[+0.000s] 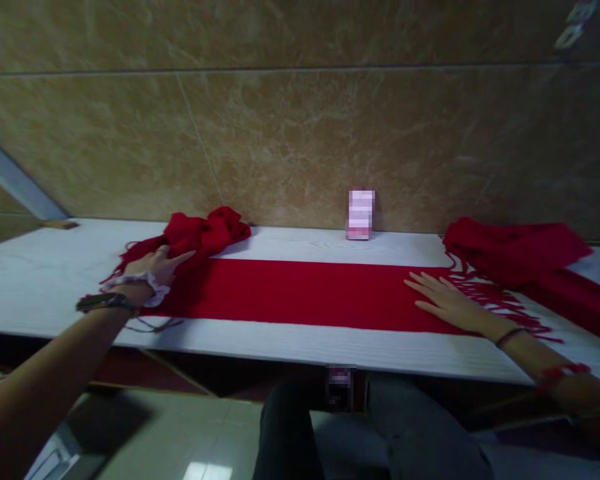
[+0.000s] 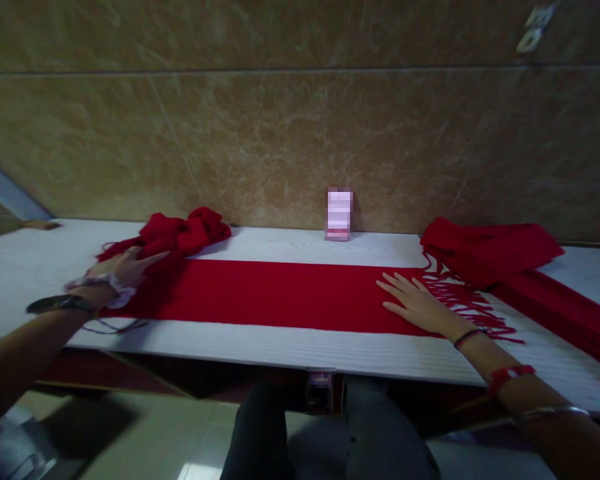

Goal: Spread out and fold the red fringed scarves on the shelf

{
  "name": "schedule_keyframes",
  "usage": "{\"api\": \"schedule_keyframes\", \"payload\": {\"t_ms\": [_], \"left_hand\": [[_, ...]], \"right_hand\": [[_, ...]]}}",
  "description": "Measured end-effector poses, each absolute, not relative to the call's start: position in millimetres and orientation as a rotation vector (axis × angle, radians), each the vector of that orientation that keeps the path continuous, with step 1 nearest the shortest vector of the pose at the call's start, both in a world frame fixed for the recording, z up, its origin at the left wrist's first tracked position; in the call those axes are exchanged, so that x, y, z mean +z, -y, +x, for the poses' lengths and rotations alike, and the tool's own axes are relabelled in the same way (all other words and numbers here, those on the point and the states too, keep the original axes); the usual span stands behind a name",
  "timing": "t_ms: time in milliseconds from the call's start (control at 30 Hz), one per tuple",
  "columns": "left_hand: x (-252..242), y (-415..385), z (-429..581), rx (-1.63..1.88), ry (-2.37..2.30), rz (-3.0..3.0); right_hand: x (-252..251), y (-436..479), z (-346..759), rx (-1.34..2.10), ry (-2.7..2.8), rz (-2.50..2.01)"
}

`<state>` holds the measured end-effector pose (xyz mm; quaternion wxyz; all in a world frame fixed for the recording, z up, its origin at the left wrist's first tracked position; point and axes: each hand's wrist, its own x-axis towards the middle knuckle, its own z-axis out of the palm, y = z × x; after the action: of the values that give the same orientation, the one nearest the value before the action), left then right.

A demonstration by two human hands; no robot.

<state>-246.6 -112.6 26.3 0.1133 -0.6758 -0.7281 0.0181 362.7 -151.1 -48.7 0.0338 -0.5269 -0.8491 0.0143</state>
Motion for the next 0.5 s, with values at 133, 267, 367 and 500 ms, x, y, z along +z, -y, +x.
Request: {"api": "schedule_keyframes", "payload": {"t_ms": [133,267,367,500], "left_hand": [[34,124,-244,0.276,2.061,-1.805],[28,120,-245,0.108,2.103,-1.723],[15,108,-229,0.035,2.049,-1.873],[-10,93,-191,-0.038,2.052,-2.065]], "right_hand": [[-44,152,360,0.12,2.627,-1.64],[-34,153,360,0.185,2.658,-1.701],[-28,149,352,0.15,2.685,-1.728],[-16,136,305,-0.086,2.681,-1.491]]}}
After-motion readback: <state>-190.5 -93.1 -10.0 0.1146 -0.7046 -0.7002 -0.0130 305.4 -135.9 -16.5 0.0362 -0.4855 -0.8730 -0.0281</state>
